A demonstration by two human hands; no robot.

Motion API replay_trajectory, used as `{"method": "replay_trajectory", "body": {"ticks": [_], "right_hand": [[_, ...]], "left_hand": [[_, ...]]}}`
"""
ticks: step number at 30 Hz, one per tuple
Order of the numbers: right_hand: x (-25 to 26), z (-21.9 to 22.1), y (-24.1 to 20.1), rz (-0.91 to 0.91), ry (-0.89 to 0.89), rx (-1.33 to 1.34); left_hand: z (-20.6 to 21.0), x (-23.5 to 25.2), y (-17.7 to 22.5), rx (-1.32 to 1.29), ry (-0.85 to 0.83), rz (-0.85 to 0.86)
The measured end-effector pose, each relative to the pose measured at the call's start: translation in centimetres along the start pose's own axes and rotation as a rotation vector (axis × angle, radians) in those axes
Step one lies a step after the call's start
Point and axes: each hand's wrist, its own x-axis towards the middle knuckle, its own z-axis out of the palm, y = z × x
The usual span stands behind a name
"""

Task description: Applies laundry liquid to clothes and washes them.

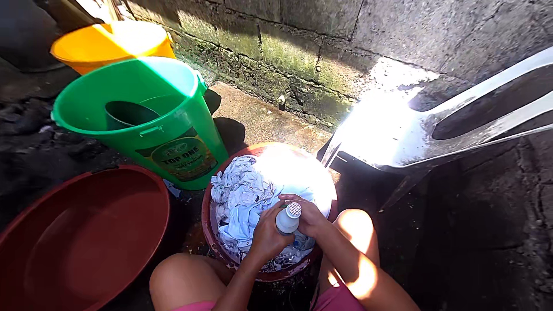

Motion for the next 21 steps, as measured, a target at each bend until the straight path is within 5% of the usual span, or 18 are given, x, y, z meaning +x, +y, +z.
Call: {"method": "replay_trajectory", "body": {"ticks": [6, 11, 16, 21], "right_hand": [[-1.1, -2.0, -2.7, 0.058, 0.192, 0.076], [1.0, -9.6, -11.4, -0.255, 0.449, -0.718], [4.5, -18.3, -18.9, -0.071, 0.834, -1.344], [7.2, -24.2, -20.1, 0.071, 0.963, -1.772]], "left_hand": [[0.6, -0.9, -0.2, -0.196, 0.046, 0.031], [-0.4, -2.2, -1.8, -0.195, 0.151, 0.0], [-0.6, -2.6, -2.4, -0.192, 0.193, -0.092], [-0.7, -2.5, -3.2, -0.23, 0.175, -0.149]]}}
